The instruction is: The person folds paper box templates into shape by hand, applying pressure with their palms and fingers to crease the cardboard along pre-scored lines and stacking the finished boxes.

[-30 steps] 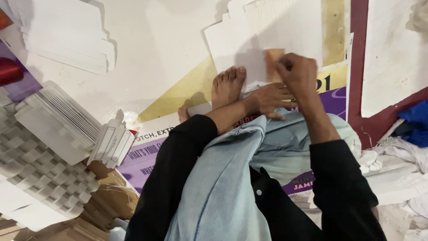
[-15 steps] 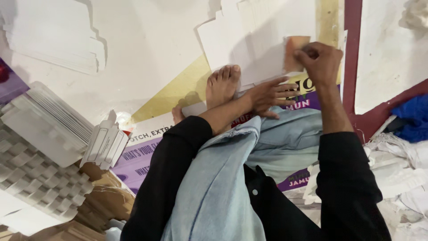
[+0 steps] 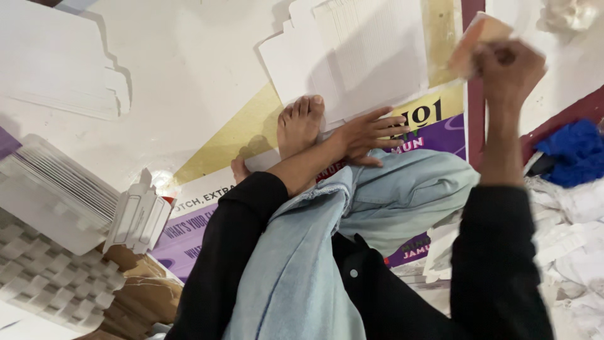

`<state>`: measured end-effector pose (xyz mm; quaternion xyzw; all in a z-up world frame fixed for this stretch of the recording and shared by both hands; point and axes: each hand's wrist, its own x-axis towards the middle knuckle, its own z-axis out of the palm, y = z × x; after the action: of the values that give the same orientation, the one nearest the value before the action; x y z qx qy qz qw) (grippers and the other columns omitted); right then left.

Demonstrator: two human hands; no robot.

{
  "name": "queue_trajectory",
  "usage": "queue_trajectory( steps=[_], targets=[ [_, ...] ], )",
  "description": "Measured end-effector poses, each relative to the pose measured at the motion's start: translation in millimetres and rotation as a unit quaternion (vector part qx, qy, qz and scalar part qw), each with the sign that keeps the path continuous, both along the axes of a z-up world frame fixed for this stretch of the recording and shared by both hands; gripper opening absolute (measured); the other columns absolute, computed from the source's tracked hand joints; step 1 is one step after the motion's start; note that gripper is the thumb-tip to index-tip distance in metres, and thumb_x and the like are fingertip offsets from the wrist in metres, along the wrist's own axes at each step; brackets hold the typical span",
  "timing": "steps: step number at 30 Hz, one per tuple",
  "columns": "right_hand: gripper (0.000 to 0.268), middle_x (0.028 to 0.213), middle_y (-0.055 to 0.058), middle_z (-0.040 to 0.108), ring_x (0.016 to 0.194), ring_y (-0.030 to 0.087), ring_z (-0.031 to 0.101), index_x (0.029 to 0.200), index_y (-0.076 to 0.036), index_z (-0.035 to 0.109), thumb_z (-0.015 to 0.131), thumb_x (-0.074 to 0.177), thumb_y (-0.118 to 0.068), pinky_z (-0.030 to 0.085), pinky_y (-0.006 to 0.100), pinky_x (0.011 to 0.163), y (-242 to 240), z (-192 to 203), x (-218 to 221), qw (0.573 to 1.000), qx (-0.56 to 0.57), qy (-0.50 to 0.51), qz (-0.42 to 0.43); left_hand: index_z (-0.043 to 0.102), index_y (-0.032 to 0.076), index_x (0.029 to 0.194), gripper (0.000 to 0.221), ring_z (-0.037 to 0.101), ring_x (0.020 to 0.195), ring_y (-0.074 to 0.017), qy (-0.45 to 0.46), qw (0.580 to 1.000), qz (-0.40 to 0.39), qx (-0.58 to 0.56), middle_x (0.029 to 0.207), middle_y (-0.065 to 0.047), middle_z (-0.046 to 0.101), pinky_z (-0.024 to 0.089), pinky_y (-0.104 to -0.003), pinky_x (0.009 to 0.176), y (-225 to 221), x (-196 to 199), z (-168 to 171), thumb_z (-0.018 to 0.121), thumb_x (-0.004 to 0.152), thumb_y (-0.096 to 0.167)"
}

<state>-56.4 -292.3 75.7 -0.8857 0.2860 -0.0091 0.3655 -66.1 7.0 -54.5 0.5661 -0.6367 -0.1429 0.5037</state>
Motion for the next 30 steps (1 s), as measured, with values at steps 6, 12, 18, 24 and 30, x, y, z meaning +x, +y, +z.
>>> queue_trajectory(
  steps=[6, 12, 18, 24, 30],
  targets=[
    [0.018, 0.079, 0.010, 0.074, 0.068, 0.009, 0.068, 0.096, 0.001, 0.078, 0.085, 0.090, -0.014, 0.054, 0.025, 0.060, 97.5, -19.1, -13.7, 0.989, 0.120, 0.070, -0.043, 0.053, 0.012, 0.147, 0.073, 0.027, 0.152, -0.0367, -0.020, 0.996, -0.031, 0.085, 0.161, -0.015, 0.040, 0.009, -0.060, 0.125, 0.1, 0.2, 7.4, 0.057, 0.095, 0.063],
    [0.015, 0.096, 0.009, 0.078, 0.081, 0.012, 0.075, 0.109, -0.002, 0.079, 0.080, 0.095, -0.007, 0.062, 0.026, 0.072, 82.3, -6.9, -4.4, 0.995, 0.035, 0.038, 0.082, 0.057, 0.012, 0.143, 0.063, 0.031, 0.155, -0.0345, 0.009, 0.999, -0.008, 0.041, 0.163, -0.013, 0.042, 0.016, -0.058, 0.131, 8.2, -1.8, 12.8, 0.063, 0.100, 0.058],
    [0.014, 0.089, 0.009, 0.077, 0.073, 0.014, 0.073, 0.104, -0.004, 0.080, 0.087, 0.094, -0.012, 0.058, 0.027, 0.065, 72.8, -40.8, 9.8, 0.986, 0.017, 0.068, 0.148, 0.058, 0.012, 0.140, 0.069, 0.031, 0.151, -0.0329, -0.002, 0.990, -0.041, 0.133, 0.160, -0.012, 0.042, 0.016, -0.060, 0.127, 5.8, 4.0, 27.4, 0.065, 0.090, 0.059],
    [0.012, 0.084, 0.010, 0.076, 0.073, 0.014, 0.073, 0.099, -0.001, 0.082, 0.088, 0.091, -0.008, 0.058, 0.027, 0.067, 9.0, -28.0, 17.8, 0.986, -0.089, 0.010, 0.141, 0.054, 0.012, 0.145, 0.067, 0.025, 0.155, -0.0336, -0.025, 0.996, -0.038, 0.082, 0.163, -0.013, 0.036, 0.010, -0.059, 0.128, -1.1, 3.2, 6.3, 0.062, 0.098, 0.060],
    [0.018, 0.096, 0.012, 0.080, 0.085, 0.015, 0.076, 0.105, 0.004, 0.084, 0.076, 0.089, 0.003, 0.059, 0.028, 0.079, -44.7, 11.8, -44.4, 0.991, -0.095, -0.080, 0.050, 0.053, 0.013, 0.148, 0.066, 0.025, 0.156, -0.0323, -0.012, 0.998, -0.022, 0.050, 0.166, -0.012, 0.035, 0.010, -0.058, 0.130, 0.9, 1.7, 7.3, 0.060, 0.100, 0.058]
  ],
)
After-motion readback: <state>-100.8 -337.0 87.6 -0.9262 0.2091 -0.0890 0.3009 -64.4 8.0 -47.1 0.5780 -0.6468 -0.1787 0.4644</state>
